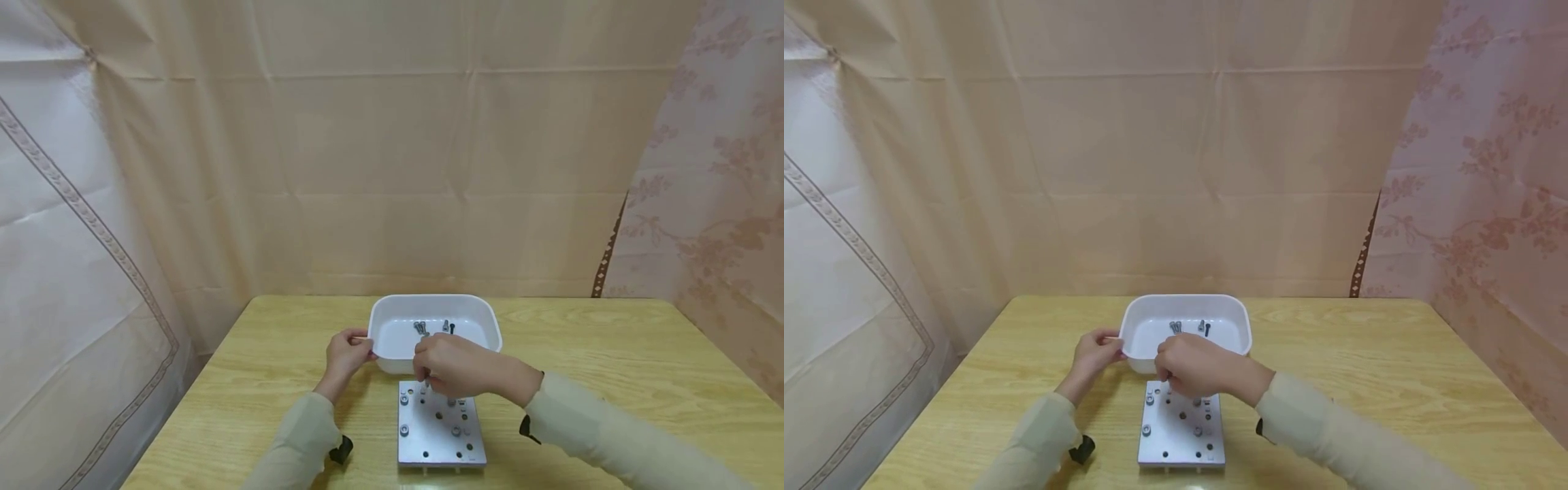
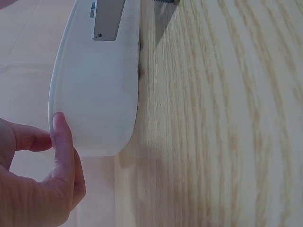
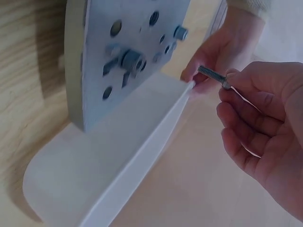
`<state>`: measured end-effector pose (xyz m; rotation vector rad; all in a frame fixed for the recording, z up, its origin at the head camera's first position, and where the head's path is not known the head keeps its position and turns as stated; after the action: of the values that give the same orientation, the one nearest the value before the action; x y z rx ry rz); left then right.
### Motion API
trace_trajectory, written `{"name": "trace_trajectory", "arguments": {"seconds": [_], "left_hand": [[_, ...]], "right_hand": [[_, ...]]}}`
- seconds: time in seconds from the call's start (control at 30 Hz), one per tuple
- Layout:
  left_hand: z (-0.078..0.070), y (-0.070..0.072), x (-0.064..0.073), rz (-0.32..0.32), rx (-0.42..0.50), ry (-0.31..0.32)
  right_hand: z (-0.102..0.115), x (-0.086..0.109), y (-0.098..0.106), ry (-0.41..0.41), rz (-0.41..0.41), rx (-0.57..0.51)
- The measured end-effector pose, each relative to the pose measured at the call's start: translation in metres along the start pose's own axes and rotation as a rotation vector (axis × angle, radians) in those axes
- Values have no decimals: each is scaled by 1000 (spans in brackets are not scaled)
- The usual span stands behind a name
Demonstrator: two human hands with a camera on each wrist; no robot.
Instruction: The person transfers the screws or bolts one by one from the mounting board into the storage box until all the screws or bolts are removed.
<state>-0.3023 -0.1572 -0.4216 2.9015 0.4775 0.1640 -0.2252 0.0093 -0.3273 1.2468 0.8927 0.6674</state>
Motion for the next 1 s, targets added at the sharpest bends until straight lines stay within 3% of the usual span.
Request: {"name": "trace_trajectory", "arguments": {"seconds": [0.17, 0.73, 0.9, 1.0], "left_hand": [[-2, 1, 0, -2, 4, 0], [2, 0, 0, 5, 37, -15], [1, 0, 1, 10, 48, -25], [0, 0, 0, 11, 48, -28]], "right_hand": [[-12, -2, 3, -8, -21, 22], [-66, -16, -1, -81, -62, -77], [-75, -18, -1, -49, -90, -45], [-82, -18, -1, -80, -87, -39]]}}
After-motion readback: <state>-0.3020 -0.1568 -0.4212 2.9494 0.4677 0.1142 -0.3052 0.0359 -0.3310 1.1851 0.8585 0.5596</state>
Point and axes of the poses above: each hand's wrist, its own x-axis away from the middle knuckle, its own y-axis out of the back of the hand, z = x × y, the point moved 7 cm from there along -x, towards the middle knuckle, and after that the axes turned 7 degrees about -z, right-handed, at the moved point
